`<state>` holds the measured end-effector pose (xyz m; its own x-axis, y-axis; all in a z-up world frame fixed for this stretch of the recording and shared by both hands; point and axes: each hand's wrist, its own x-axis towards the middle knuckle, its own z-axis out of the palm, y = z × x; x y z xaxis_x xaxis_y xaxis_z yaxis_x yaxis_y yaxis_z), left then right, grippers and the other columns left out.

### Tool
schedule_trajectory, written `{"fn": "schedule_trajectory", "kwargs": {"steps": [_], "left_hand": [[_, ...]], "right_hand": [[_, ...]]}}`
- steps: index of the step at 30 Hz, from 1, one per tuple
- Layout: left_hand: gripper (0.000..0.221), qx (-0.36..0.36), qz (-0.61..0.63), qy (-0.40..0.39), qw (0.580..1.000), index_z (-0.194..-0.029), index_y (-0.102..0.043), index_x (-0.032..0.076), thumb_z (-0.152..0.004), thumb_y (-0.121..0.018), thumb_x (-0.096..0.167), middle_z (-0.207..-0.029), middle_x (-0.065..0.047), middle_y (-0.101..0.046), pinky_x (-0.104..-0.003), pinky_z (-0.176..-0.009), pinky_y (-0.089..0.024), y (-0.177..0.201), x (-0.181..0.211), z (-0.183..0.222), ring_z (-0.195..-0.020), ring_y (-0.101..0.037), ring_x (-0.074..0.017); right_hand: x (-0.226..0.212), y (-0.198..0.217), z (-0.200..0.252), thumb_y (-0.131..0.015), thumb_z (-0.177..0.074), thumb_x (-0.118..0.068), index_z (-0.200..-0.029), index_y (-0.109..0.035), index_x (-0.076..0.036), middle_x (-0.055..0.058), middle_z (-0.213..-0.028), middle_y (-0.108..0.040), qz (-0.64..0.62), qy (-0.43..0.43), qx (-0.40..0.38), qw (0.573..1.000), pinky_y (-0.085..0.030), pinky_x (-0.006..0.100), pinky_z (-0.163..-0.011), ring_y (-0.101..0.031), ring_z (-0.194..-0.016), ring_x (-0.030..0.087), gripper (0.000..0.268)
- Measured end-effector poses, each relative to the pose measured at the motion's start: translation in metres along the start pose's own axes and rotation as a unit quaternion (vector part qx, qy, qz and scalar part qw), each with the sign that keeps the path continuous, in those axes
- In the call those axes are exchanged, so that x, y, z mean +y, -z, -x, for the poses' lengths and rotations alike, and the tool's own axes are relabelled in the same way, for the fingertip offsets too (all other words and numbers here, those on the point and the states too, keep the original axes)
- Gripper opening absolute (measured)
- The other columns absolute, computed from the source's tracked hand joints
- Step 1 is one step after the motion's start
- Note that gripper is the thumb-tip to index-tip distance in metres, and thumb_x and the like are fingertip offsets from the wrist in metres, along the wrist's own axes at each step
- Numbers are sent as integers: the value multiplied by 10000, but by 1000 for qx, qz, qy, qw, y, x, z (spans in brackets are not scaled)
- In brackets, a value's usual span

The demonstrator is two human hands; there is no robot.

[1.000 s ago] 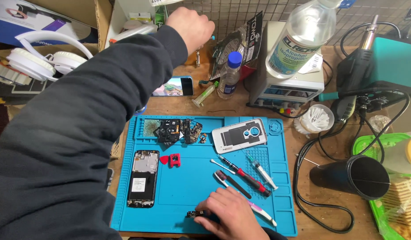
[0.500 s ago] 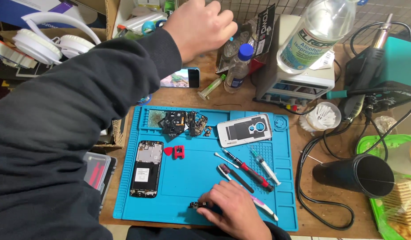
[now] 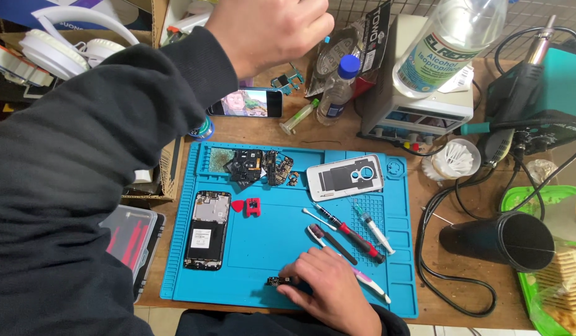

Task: Cleaning a circuit board with a toothbrush and applying liquid from a syringe to a phone component

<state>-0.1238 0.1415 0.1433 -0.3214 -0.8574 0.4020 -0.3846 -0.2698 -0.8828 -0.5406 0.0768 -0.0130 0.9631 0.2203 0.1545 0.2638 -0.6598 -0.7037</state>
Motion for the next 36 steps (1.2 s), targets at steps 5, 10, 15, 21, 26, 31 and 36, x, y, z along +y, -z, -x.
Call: {"fn": "schedule_trajectory", "kwargs": {"steps": [5,10,15,21,26,31,36], "left_hand": [[296,-19,-22,6,1000,-1041,-475,322,-1205,-654,152,-964,145,-486,-248,-697,-366,50,-21,-1,-823,-494,-50],[329,-9,-30,20,999,-1187,-575,365,-1495,-687,383,-1077,167,-499,-237,-777,-367,121,-45,4,-930,-547,-16],[224,-24,81,52,995,-1244,-714,313,-1381,-809,165,-1060,90,-563,-304,-816,-372,209,-48,22,-971,-574,-139],[154,-95,281,142,944,-1347,-871,269,-1334,-869,116,-1175,31,-756,-380,-868,-465,288,-27,60,-961,-709,-224],[229,-138,572,304,749,-1390,-797,96,-1179,-802,187,-1200,-141,-705,-456,-838,-541,319,13,94,-976,-719,-331],[316,-177,756,499,385,-1444,-673,109,-1151,-693,224,-1416,-108,-701,-321,-1015,-598,319,71,115,-1207,-759,-208],[366,-161,780,547,257,-1446,-689,137,-1149,-670,350,-1412,-45,-684,-289,-1028,-568,313,122,127,-1304,-697,-160]], "right_hand": [[0,0,0,-752,-1141,-481,-1107,-767,-205,-9,-914,-732,1,-6,-7,1000,-490,405,-723,-655,-827,225,278],[-3,2,-2,-771,-1134,-448,-1099,-769,-199,-13,-901,-724,0,2,1,1000,-482,399,-711,-656,-809,220,252],[-2,5,-2,-728,-1139,-456,-1121,-780,-186,-10,-875,-700,-6,42,37,998,-479,408,-735,-660,-802,238,276],[-10,23,10,-747,-1095,-445,-1097,-790,-158,-14,-928,-790,-38,63,96,993,-489,377,-764,-687,-791,204,290],[-2,34,39,-809,-1036,-354,-1132,-827,-92,41,-1000,-837,-154,-10,131,979,-585,343,-868,-745,-902,220,280],[-16,27,39,-744,-1134,-488,-1146,-676,-116,11,-780,-683,-360,-37,160,918,-590,383,-872,-705,-810,216,378],[-25,17,30,-756,-1170,-517,-1169,-669,-195,-39,-789,-703,-468,-14,75,880,-592,521,-1122,-777,-851,191,333]]}}
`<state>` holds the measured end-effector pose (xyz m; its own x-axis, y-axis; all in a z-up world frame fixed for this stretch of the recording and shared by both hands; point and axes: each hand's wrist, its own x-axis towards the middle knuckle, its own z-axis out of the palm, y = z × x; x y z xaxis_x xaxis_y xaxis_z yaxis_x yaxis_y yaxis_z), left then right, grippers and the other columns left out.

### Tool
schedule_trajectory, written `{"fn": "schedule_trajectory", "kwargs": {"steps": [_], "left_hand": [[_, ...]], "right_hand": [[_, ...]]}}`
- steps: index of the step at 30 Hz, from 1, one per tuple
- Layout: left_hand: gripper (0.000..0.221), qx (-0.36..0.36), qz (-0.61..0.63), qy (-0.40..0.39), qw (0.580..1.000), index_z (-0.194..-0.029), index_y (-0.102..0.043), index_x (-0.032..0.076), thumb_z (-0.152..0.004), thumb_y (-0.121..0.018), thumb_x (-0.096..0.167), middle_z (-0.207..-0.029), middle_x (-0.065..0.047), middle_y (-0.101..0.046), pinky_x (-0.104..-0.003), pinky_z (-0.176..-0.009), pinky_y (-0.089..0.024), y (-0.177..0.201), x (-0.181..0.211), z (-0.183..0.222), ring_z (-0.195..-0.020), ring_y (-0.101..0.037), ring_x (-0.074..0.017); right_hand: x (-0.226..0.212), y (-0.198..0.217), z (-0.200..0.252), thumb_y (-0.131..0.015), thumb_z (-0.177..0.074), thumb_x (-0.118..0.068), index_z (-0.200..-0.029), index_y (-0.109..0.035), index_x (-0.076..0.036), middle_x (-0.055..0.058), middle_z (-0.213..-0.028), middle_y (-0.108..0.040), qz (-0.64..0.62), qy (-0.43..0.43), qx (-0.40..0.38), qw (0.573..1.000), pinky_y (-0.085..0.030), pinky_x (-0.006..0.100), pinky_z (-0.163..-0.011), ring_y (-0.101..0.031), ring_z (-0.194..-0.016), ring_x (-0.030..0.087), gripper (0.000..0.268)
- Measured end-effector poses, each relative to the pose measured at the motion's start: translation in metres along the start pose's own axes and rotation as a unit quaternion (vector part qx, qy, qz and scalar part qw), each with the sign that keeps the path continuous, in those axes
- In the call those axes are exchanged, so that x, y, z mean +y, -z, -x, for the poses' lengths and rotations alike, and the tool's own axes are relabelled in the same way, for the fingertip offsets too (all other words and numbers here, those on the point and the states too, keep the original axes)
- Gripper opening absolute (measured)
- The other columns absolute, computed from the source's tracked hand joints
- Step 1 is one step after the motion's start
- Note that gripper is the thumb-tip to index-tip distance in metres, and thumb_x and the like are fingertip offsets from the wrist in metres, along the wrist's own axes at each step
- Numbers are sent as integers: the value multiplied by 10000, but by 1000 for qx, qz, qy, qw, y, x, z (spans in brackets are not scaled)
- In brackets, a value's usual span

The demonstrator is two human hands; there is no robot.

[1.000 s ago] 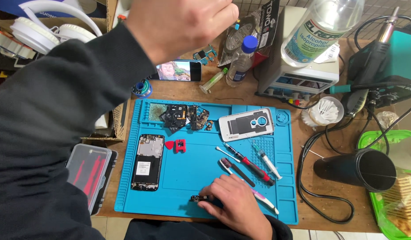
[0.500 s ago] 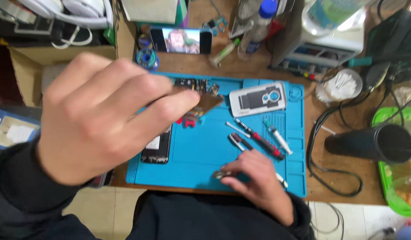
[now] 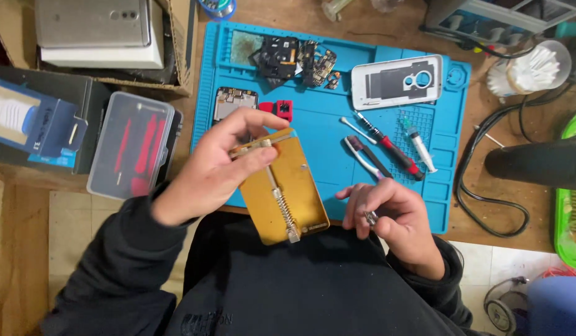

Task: Cleaning a circuit board with a toothbrush and applying liquid from a syringe to a phone component

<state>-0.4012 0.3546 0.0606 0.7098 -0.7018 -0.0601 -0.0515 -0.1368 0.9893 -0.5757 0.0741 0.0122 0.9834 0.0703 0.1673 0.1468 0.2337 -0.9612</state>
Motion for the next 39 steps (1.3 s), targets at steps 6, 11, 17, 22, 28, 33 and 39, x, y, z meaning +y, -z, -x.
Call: {"fn": "schedule_trajectory", "kwargs": {"steps": [6,11,17,22,28,33,39], "left_hand": [[387,19,63,24,998,-1416,-702,142,-1106,-748,368,-1390,-11,-728,-323,-1177,-527,-24,-40,-4,-1289,-685,-141],[357,36,110,54,992,-1390,-708,148,-1107,-728,365,-1354,-5,-688,-316,-1168,-535,-36,-45,-6,-1351,-658,-143],[723,69,390,64,916,-1550,-635,19,-1057,-761,532,-1304,-220,-694,-390,-1047,-631,-74,-75,2,-1094,-713,-262],[958,-62,731,107,671,-1902,-250,274,-1085,-570,659,-1878,-324,-350,-693,-1163,-577,-90,-60,2,-1521,-579,-523],[891,-13,731,73,678,-1895,-313,269,-1145,-469,724,-1788,-338,-487,-683,-1229,-532,-102,-66,-5,-1417,-680,-484],[952,42,662,55,746,-1858,-393,163,-1123,-398,770,-1694,-341,-592,-543,-1154,-579,-81,-55,-15,-1319,-734,-462],[896,64,631,63,770,-1830,-456,140,-1148,-406,718,-1657,-299,-633,-520,-1188,-542,-70,-57,-20,-1278,-736,-435]], "right_hand": [[3,-12,-2,-750,-1194,-520,-1183,-656,-195,-6,-756,-712,-96,-61,-72,991,-515,523,-1157,-768,-784,188,338],[4,-20,-6,-748,-1192,-454,-1188,-657,-143,48,-809,-769,-106,-68,-98,987,-583,417,-905,-822,-802,239,324],[23,-33,-7,-846,-1098,-304,-1080,-718,60,159,-703,-804,-181,41,-53,981,-622,486,-790,-831,-763,389,386],[8,-28,-12,-805,-1185,-392,-1219,-694,-106,190,-954,-795,-159,-1,-93,983,-658,405,-823,-831,-938,286,309],[-9,-3,-8,-730,-1108,-424,-1128,-752,-110,81,-1097,-842,203,38,-59,977,-647,516,-1142,-843,-1053,290,315],[-8,19,0,-793,-1090,-346,-1119,-797,-131,35,-1069,-812,460,21,13,888,-538,428,-977,-731,-1029,283,217],[10,17,-4,-809,-1096,-537,-1216,-848,-294,-43,-1175,-734,657,58,-3,751,-440,480,-859,-598,-1061,313,274]]}}
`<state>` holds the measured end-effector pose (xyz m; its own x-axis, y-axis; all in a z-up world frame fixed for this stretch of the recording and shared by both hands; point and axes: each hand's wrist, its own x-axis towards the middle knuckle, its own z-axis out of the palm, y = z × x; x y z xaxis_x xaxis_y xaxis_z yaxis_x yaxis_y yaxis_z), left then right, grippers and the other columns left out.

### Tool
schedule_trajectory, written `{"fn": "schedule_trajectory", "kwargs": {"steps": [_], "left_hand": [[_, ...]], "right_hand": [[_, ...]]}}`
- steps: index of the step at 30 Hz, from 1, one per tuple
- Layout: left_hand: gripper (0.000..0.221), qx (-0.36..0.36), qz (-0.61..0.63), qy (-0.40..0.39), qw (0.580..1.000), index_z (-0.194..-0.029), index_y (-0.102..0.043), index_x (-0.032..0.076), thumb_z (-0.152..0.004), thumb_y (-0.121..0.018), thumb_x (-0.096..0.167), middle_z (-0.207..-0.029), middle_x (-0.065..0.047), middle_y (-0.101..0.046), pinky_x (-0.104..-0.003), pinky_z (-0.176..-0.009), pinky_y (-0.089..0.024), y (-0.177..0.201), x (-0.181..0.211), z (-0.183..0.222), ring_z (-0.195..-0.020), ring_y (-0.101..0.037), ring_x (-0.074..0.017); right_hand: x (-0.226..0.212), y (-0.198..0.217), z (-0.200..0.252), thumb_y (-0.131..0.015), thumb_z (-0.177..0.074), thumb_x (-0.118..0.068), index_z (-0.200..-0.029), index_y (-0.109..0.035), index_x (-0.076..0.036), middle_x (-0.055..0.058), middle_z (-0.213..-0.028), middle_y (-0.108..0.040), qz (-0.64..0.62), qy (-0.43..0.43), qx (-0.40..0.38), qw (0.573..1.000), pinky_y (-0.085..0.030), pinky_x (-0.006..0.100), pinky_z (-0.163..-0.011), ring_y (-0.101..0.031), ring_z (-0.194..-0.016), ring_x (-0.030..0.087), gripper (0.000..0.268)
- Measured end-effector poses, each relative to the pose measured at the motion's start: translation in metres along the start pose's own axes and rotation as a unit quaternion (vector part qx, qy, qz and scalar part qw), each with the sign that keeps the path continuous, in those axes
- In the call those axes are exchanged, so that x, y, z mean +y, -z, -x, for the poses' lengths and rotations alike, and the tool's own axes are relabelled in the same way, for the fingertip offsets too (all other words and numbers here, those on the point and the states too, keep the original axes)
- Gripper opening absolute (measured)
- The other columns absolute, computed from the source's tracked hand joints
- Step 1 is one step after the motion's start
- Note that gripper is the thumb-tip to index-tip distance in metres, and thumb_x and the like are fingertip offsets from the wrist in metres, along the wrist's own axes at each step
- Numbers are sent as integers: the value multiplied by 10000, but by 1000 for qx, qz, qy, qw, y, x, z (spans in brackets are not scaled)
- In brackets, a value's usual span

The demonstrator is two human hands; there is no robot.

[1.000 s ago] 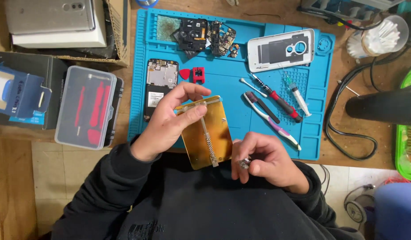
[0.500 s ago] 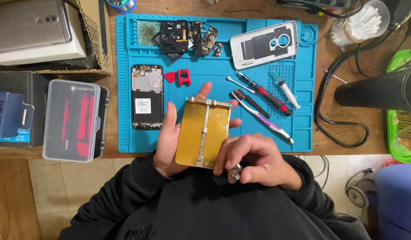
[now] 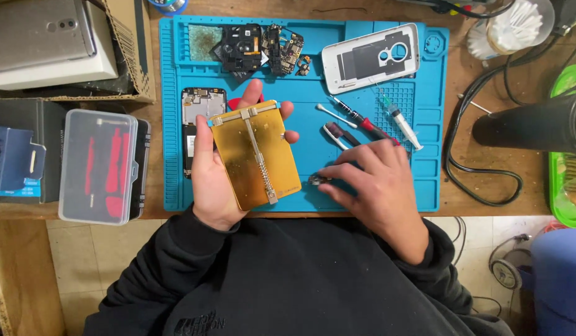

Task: Cleaning a circuit board with a toothbrush and applying liquid from a syringe to a phone component

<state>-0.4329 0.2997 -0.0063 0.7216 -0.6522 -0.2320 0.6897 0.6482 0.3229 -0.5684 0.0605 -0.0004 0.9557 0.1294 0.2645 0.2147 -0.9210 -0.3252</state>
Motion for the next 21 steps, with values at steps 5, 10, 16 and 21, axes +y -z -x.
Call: {"fn": "schedule_trajectory", "kwargs": {"steps": [5,10,16,21], "left_hand": [[892,10,-29,7,1000,-1822,-468,125,-1145,-402,702,-1659,-288,-642,-501,-1168,-547,-3,4,2,-1291,-732,-412],[863,-27,-7,26,999,-1738,-551,72,-1158,-466,706,-1656,-302,-645,-534,-1165,-578,7,2,0,-1296,-741,-419],[790,-26,31,-16,999,-1714,-540,17,-1204,-499,619,-1734,-151,-602,-596,-1206,-594,16,-15,-5,-1586,-594,-472],[813,-34,26,20,999,-1704,-566,49,-1180,-503,667,-1693,-245,-625,-583,-1176,-589,21,-11,-4,-1412,-689,-462]], "right_hand": [[-1,-4,-2,-782,-1120,-536,-1318,-840,-304,-40,-1165,-715,11,13,-23,1000,-407,475,-822,-573,-1021,296,311],[5,14,1,-751,-1119,-466,-1216,-855,-219,-15,-1097,-777,-76,-42,2,996,-388,446,-958,-644,-1079,255,285],[2,18,-11,-673,-1187,-354,-972,-657,-135,-16,-996,-727,-102,-14,5,995,-384,450,-948,-612,-984,269,308],[1,22,-6,-674,-1184,-326,-1028,-737,-153,7,-1012,-747,-106,-37,19,994,-404,448,-1009,-650,-1003,261,242]]}}
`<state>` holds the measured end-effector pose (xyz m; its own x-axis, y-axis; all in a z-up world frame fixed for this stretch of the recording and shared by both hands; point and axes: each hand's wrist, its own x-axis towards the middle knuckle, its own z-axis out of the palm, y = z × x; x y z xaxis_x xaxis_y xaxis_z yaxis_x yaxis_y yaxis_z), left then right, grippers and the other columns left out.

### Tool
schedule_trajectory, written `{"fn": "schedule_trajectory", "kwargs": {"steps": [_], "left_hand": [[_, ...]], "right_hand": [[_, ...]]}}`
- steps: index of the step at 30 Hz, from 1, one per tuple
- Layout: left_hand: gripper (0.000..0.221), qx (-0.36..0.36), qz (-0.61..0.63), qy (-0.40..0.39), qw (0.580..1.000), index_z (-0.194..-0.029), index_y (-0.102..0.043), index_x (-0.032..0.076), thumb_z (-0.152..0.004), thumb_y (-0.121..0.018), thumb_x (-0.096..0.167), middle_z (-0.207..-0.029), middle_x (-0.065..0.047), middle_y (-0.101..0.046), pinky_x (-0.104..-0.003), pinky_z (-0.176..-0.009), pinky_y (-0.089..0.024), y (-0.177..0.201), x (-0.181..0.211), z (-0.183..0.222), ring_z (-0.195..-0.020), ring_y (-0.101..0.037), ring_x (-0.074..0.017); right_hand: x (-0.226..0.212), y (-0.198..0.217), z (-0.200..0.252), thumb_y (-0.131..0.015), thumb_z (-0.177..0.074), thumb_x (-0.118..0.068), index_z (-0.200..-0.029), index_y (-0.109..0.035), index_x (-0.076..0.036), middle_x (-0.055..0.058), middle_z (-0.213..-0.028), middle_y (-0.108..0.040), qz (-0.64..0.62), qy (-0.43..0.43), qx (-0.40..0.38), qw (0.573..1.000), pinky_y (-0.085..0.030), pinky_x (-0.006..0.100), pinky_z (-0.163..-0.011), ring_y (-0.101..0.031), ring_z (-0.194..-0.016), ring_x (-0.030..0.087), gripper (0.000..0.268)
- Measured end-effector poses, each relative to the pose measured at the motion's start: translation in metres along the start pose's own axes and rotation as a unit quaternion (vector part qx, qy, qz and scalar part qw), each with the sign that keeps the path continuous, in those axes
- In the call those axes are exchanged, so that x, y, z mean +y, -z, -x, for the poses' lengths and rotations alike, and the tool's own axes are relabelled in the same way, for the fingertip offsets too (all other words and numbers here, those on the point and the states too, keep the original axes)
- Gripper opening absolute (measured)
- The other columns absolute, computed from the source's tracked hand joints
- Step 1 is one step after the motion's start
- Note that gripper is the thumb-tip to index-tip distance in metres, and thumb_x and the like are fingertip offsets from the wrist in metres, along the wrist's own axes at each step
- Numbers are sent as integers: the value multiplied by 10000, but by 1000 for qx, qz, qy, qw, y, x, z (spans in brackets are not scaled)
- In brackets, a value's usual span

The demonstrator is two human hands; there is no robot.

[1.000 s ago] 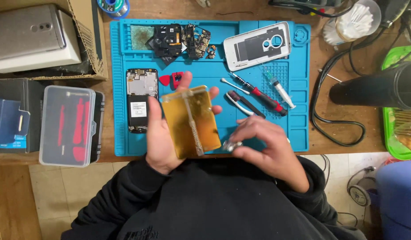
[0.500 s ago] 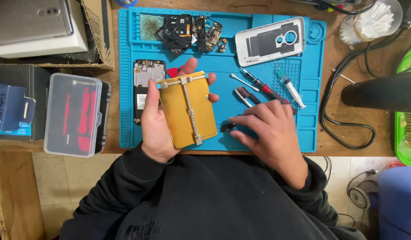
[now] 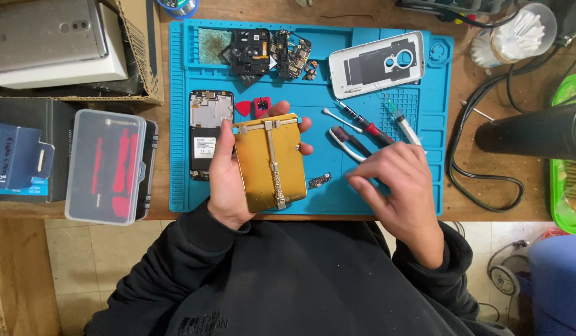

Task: Cleaning a circuit board with a toothbrush and applying liquid from a syringe to a phone component

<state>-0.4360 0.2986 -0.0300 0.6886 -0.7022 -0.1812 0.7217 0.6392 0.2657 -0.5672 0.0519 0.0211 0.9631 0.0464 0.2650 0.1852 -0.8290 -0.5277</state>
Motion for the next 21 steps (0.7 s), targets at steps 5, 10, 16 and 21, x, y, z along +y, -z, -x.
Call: {"fn": "schedule_trajectory", "kwargs": {"steps": [5,10,16,21], "left_hand": [[835,-13,2,12,1000,-1695,-572,24,-1160,-544,664,-1640,-352,-638,-553,-1169,-581,1,-1,1,-1278,-747,-471],[746,15,34,-29,999,-1700,-553,11,-1210,-544,574,-1698,-188,-626,-620,-1195,-603,-2,-5,-1,-1528,-632,-505],[815,1,-2,0,1000,-1696,-570,7,-1173,-561,632,-1674,-261,-630,-582,-1206,-558,2,0,0,-1342,-714,-475],[834,17,-12,8,1000,-1697,-570,-1,-1162,-543,638,-1665,-305,-629,-565,-1177,-565,-2,1,1,-1310,-734,-485]], "right_hand": [[-13,2,-8,-510,-1189,-306,-855,-598,-129,20,-837,-687,-105,73,64,990,-420,476,-964,-640,-831,256,388],[-78,43,-43,-634,-1076,-218,-713,-429,-130,62,-853,-654,-103,272,88,953,-528,481,-719,-626,-666,291,426],[-101,64,-16,-753,-1012,-302,-781,-610,-231,-141,-748,-722,-64,233,117,963,-704,127,-818,-787,-699,33,281],[-130,79,-27,-638,-1036,-177,-721,-599,-220,-139,-763,-748,-61,185,94,976,-699,78,-853,-803,-741,36,320]]}}
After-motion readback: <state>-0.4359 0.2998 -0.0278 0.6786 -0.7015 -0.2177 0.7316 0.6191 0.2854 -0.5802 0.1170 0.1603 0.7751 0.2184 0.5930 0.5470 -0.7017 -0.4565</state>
